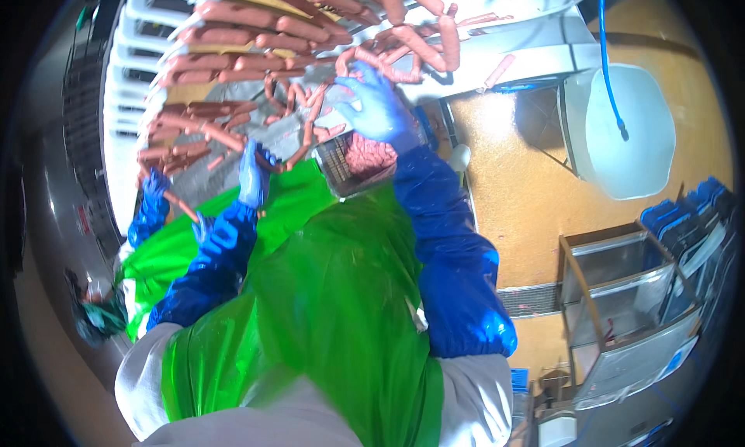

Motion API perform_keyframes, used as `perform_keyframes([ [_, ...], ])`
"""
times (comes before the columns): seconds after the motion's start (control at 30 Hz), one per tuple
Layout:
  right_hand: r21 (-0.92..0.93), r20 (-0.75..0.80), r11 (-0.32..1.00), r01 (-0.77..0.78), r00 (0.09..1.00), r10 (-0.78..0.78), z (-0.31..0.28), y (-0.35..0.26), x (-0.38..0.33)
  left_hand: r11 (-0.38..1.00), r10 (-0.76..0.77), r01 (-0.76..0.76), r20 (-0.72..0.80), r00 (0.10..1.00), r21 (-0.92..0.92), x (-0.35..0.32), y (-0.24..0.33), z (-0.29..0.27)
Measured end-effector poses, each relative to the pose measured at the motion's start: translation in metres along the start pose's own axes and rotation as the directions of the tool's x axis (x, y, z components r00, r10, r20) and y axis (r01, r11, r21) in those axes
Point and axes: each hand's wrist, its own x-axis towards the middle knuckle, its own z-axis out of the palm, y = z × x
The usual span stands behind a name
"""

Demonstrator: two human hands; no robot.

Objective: The person handles long strands of raw sausage meat, linking them together by hand, and places them onto a conveyor belt with white hooks. The person also picks up loose pieces from the belt and places them into a nearby container.

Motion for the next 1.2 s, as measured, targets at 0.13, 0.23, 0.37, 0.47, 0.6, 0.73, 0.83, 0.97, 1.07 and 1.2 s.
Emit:
perform_keyframes([
  [0.13, 0.305, -0.074, 0.843, -0.443, 0.872, 0.485, -0.098, -0.042, -0.006, 0.999, 0.013, -0.008, -0.148, 0.989, 0.031, -0.005, 0.008, -0.015],
  [0.23, -0.086, -0.619, 0.857, -0.509, 0.701, 0.354, -0.208, -0.039, -0.017, 0.969, 0.146, -0.073, -0.308, 0.940, 0.236, 0.010, -0.012, -0.059],
  [0.37, -0.233, -0.767, 0.593, -0.771, 0.520, 0.374, -0.359, 0.073, -0.076, 0.898, 0.216, -0.037, -0.366, 0.905, 0.439, 0.026, -0.063, -0.074],
  [0.47, 0.387, -0.380, 0.660, -0.644, 0.541, 0.750, -0.442, 0.089, -0.141, 0.781, 0.231, -0.298, 0.191, 0.954, 0.549, -0.030, -0.013, 0.055],
  [0.6, 0.661, -0.420, 0.629, -0.409, 0.492, 0.763, -0.408, 0.079, -0.025, 0.927, 0.144, -0.325, 0.625, 0.767, 0.186, -0.088, 0.083, 0.191],
  [0.73, 0.486, -0.064, 0.789, -0.376, 0.885, 0.461, -0.263, -0.079, 0.120, 0.816, 0.405, -0.575, 0.760, 0.508, -0.051, -0.069, 0.122, 0.296],
  [0.83, 0.072, -0.014, 0.983, -0.170, 0.985, 0.172, -0.215, -0.117, 0.167, 0.874, 0.481, -0.319, 0.740, 0.471, -0.365, -0.045, 0.136, 0.335],
  [0.97, -0.066, 0.166, 0.947, -0.313, 0.933, 0.320, -0.240, -0.042, 0.182, 0.036, 0.811, 0.575, 0.360, 0.461, -0.817, -0.065, 0.146, 0.370],
  [1.07, -0.230, 0.249, 0.914, -0.335, 0.887, 0.388, -0.247, -0.074, 0.177, 0.399, 0.904, -0.028, 0.388, 0.182, -0.917, -0.056, 0.153, 0.367],
  [1.2, -0.323, 0.274, 0.930, -0.178, 0.922, 0.271, -0.278, -0.065, 0.167, 0.485, 0.676, -0.872, 0.602, 0.424, 0.069, 0.018, 0.112, 0.340],
])
